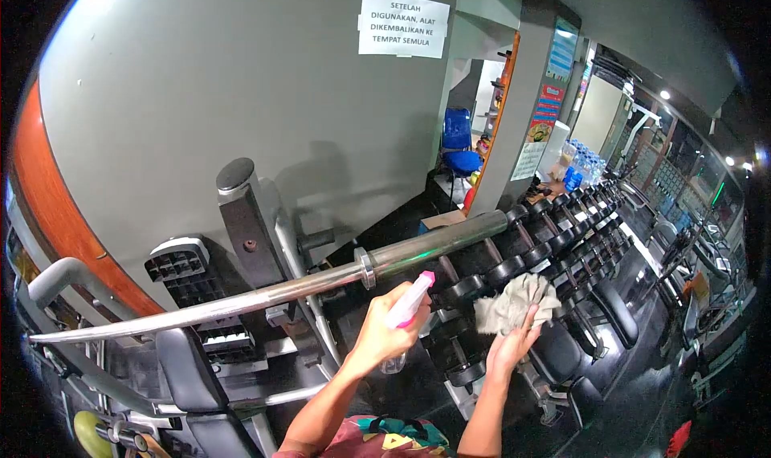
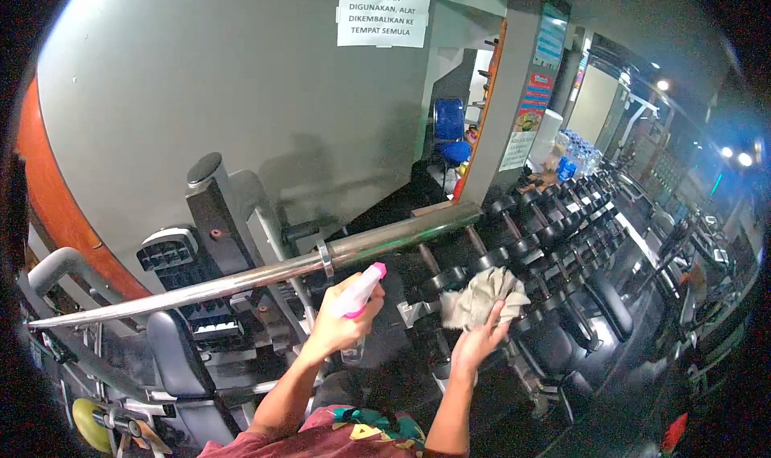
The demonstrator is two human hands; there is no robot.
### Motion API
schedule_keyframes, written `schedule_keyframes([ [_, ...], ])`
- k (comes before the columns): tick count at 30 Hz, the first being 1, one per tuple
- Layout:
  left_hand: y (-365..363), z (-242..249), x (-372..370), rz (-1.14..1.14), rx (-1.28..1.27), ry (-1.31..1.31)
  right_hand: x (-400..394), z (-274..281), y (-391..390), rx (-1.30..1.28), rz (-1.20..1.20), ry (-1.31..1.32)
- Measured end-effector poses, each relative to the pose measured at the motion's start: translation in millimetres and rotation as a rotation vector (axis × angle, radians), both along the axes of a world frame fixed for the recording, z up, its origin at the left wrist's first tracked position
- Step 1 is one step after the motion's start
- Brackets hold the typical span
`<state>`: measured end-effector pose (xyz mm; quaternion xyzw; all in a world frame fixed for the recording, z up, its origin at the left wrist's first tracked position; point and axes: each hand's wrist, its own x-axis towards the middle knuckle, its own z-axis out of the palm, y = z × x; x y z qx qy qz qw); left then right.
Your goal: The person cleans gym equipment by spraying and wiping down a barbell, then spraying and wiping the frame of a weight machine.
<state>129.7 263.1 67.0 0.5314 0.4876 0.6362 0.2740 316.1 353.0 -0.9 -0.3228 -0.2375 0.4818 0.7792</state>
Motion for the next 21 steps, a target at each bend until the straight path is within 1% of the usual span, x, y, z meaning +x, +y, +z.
schedule_keyframes([
  [2,-5,-2,-2,0.014,0.006,0.0,-12,10,13,0.197,-0.021,-0.124],
  [3,-11,-4,-4,0.041,-0.012,-0.014,-21,23,14,0.219,-0.037,-0.216],
  [4,-18,-4,-6,0.068,-0.028,-0.028,-26,29,15,0.207,-0.068,-0.426],
  [5,-26,-1,-6,0.113,-0.097,-0.002,-35,37,13,0.26,-0.058,-0.546],
  [6,-31,-6,-8,0.115,-0.099,-0.001,-48,48,8,0.309,-0.049,-0.664],
  [8,-44,-24,-12,0.201,-0.053,0.005,-90,71,-2,0.533,-0.028,-0.737],
  [9,-48,-40,-14,0.21,-0.024,-0.039,-107,83,-5,0.697,-0.019,-0.893],
  [10,-54,-43,-17,0.214,-0.008,0.009,-121,90,-8,0.862,-0.011,-1.052],
  [12,-61,-52,-14,0.233,-0.061,-0.135,-141,87,-12,0.977,0.12,-1.461],
  [14,-67,-68,-17,0.205,-0.107,-0.169,-124,69,12,1.043,0.059,-1.386],
  [15,-70,-70,-17,0.184,-0.105,-0.13,-115,54,27,1.017,-0.037,-1.438],
  [16,-73,-69,-17,0.164,-0.104,-0.089,-99,57,40,0.957,-0.014,-1.385],
  [17,-75,-63,-15,0.178,-0.09,0.011,-82,55,60,0.864,-0.021,-1.391],
  [19,-79,-60,-14,0.161,-0.088,0.036,-53,60,97,0.723,-0.244,-1.315],
  [20,-81,-61,-13,0.143,-0.089,0.06,-41,52,114,0.58,-0.348,-1.335],
  [21,-82,-76,-15,0.096,-0.131,-0.069,-43,55,113,0.537,-0.313,-1.292],
])
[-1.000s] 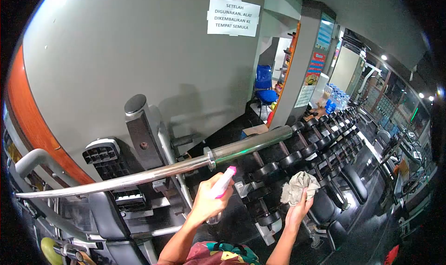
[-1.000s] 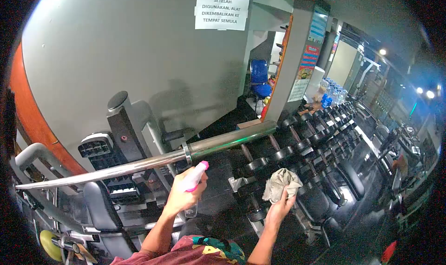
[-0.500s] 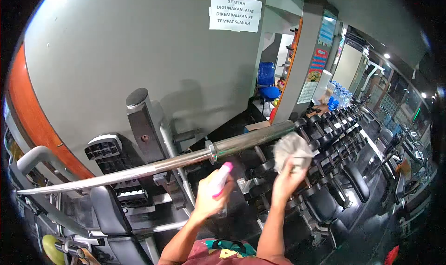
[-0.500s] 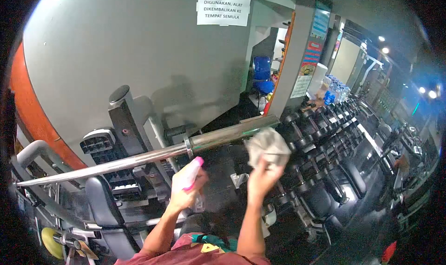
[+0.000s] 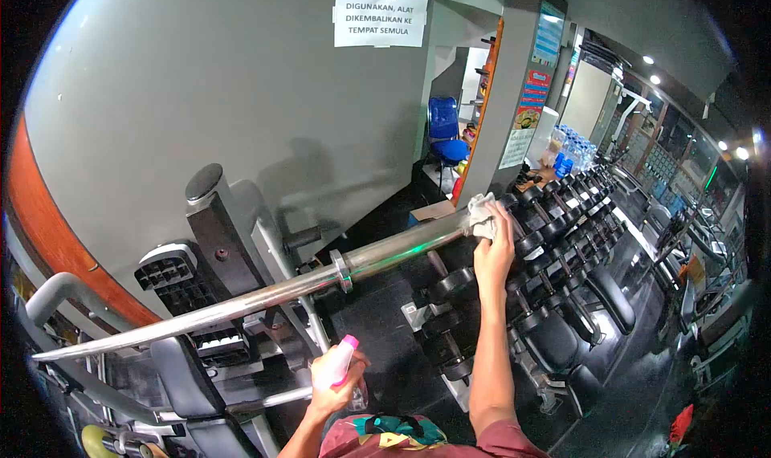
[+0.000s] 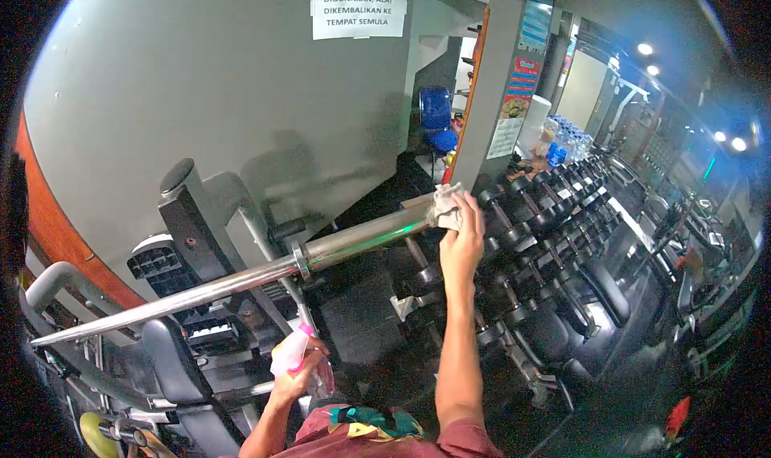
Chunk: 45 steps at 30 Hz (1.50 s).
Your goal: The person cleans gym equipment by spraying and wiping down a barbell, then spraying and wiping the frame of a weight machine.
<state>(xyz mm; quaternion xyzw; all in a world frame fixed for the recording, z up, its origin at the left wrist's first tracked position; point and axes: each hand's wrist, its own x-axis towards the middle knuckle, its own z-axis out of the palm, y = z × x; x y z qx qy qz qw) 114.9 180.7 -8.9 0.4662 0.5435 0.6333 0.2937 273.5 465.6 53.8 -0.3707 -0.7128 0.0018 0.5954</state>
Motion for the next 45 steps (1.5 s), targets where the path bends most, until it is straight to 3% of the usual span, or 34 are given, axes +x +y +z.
schedule_keyframes([
  [2,2,-6,7,0.035,0.063,-0.078,-22,11,-21,-0.025,0.043,-0.027],
  [4,1,1,11,0.052,0.07,-0.103,-65,18,-71,0.019,0.285,-0.049],
  [6,3,-4,8,0.038,0.082,-0.071,-92,12,-108,0.113,0.576,-0.311],
  [9,3,-3,5,0.031,0.074,-0.072,-72,28,-96,0.073,0.527,-0.35],
  [11,1,-3,2,0.05,0.055,-0.092,-49,37,-64,-0.135,0.391,-0.122],
  [12,-1,1,1,0.053,0.051,-0.092,-31,32,-32,-0.149,0.362,-0.133],
  [14,-3,9,0,0.105,-0.018,0.019,-1,29,12,0.013,0.037,-0.217],
  [17,-4,2,-2,0.08,-0.033,-0.049,0,39,27,-0.2,0.012,-0.223],
  [22,-6,0,-7,0.074,0.006,0.08,-10,62,71,-0.459,0.04,-0.45],
  [25,-7,2,-9,0.061,-0.028,0.002,-13,64,76,-0.579,0.039,-0.573],
  [28,-1,4,-6,0.111,0.013,-0.079,-7,45,70,-0.362,0.152,-0.329],
  [33,2,-5,-10,0.128,0.004,0.02,1,30,63,-0.209,0.263,-0.206],
  [35,3,-3,-12,0.141,0.073,0.126,4,6,73,-0.058,0.339,-0.019],
  [37,4,-6,-15,0.133,0.064,0.092,3,-13,71,-0.122,0.469,0.207],
  [39,5,-7,-16,0.118,0.034,0.051,1,-22,71,0.079,0.373,0.21],
  [43,4,0,-15,0.143,0.038,0.019,-8,-13,42,-0.023,0.232,0.235],
  [45,3,-4,-17,0.165,0.05,0.134,-17,-2,14,0.086,0.021,0.054],
])
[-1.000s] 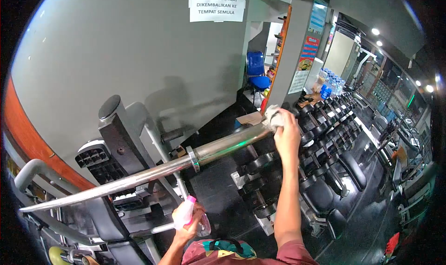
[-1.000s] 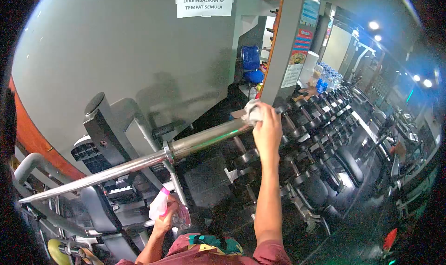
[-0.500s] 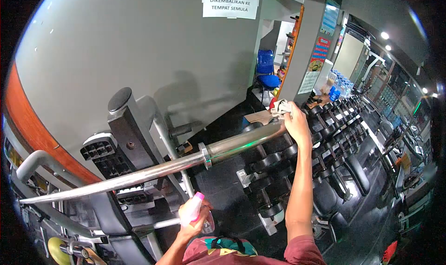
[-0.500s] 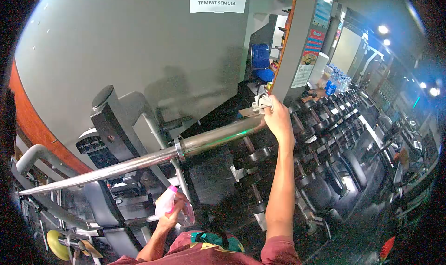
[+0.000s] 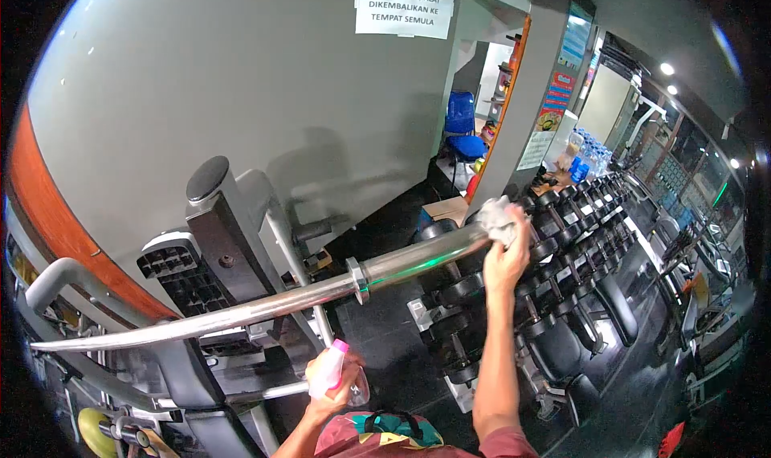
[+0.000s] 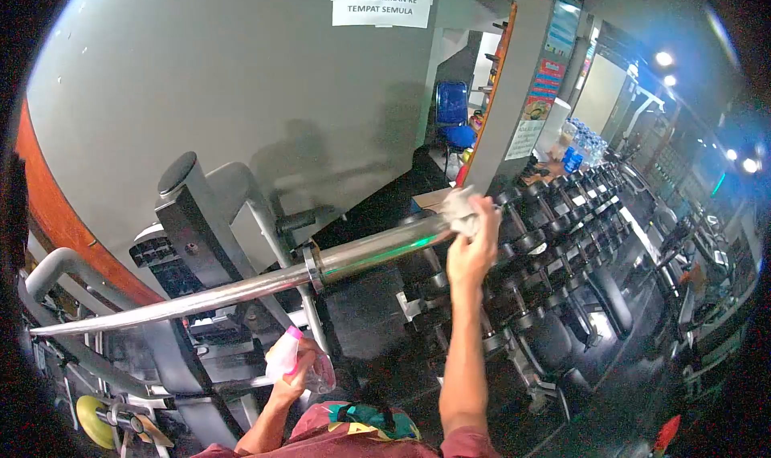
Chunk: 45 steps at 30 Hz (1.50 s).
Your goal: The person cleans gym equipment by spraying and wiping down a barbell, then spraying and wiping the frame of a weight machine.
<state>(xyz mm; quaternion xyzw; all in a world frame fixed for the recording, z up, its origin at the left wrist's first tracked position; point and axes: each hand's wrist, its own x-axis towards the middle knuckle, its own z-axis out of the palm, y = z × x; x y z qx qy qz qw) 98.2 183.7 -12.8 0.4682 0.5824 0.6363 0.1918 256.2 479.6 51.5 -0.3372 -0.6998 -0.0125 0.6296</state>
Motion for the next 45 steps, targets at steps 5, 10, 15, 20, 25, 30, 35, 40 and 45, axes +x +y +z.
schedule_keyframes([
  [5,-2,4,4,-0.014,-0.006,-0.037,-61,8,-113,-0.067,0.377,-0.203],
  [10,-3,7,4,-0.014,-0.039,-0.021,-70,12,-130,0.023,0.503,-0.36],
  [15,-5,2,3,-0.006,0.008,-0.058,-11,37,-36,-0.128,0.085,-0.299],
  [20,-8,-6,4,-0.045,-0.017,-0.068,14,56,48,-0.381,0.146,-0.443],
  [25,-11,-9,5,-0.044,0.003,0.009,4,73,82,-0.667,0.107,-0.683],
  [30,-16,-13,1,0.042,0.011,0.088,12,45,79,-0.506,0.144,-0.439],
  [35,-20,-22,0,0.026,-0.033,-0.026,15,1,63,-0.181,0.214,0.123],
  [40,-17,-27,-5,0.063,0.022,0.033,7,-19,45,-0.063,0.207,0.314],
  [45,-11,-18,0,0.056,0.043,-0.091,-26,1,-30,-0.105,0.044,0.007],
])
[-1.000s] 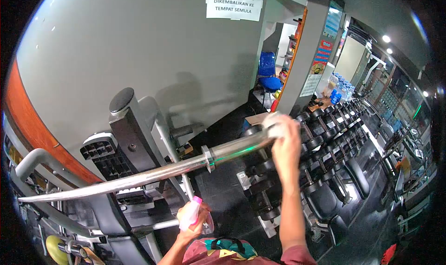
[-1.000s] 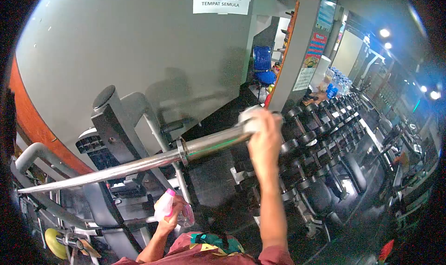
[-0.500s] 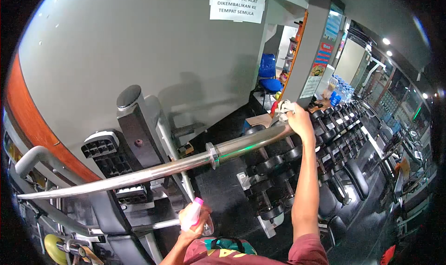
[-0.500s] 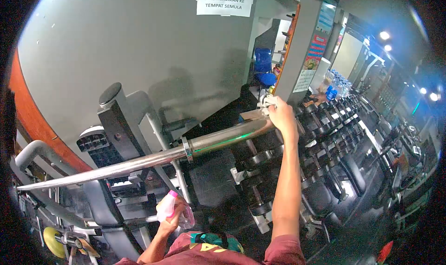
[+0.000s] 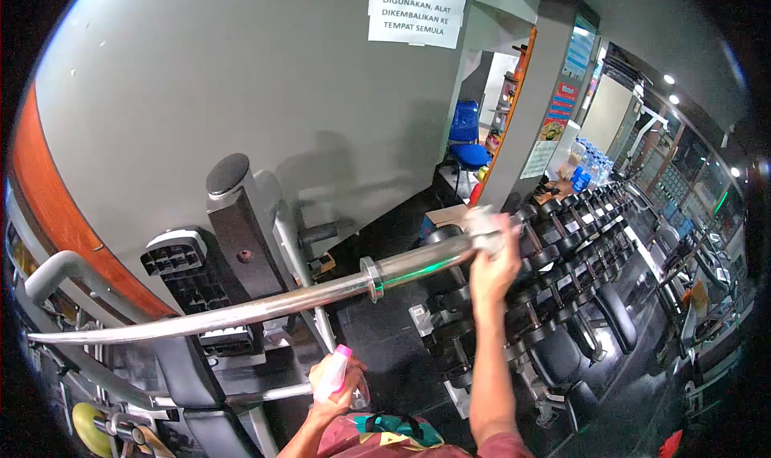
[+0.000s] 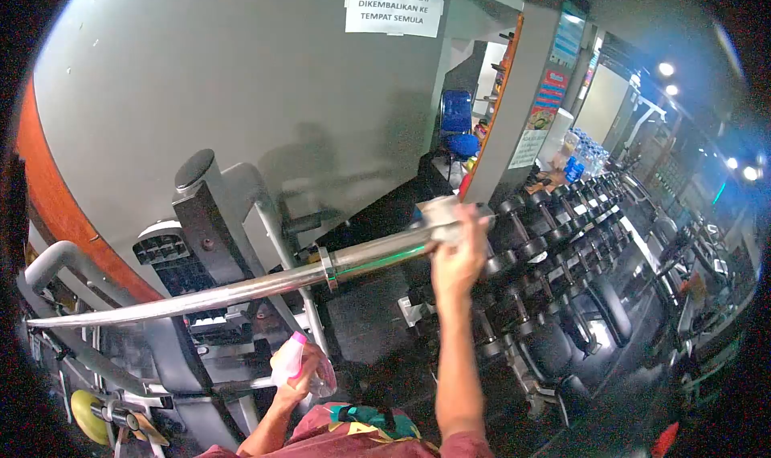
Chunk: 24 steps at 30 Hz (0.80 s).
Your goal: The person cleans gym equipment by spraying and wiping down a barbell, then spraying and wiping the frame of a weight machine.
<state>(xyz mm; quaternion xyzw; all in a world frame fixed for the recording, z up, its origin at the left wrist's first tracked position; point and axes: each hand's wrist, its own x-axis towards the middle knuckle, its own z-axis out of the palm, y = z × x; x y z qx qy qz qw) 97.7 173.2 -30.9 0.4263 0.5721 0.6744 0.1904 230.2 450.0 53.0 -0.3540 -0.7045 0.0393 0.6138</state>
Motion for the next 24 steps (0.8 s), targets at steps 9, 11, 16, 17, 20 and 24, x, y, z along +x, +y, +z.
schedule_keyframes([
  [9,6,12,2,-0.065,-0.011,0.048,-47,13,-92,0.147,0.386,-0.292],
  [11,3,11,-1,-0.056,-0.026,0.084,-29,13,-59,0.098,0.22,-0.24],
  [16,-2,3,-3,-0.06,-0.063,0.054,35,36,48,-0.097,0.054,-0.193],
  [17,-2,4,-2,-0.061,-0.061,0.054,38,39,65,-0.128,0.029,-0.24],
  [20,-1,7,1,-0.118,-0.049,-0.044,32,57,86,-0.302,0.005,-0.351],
  [24,0,6,2,-0.106,-0.003,0.049,28,57,124,-0.587,-0.005,-0.646],
])
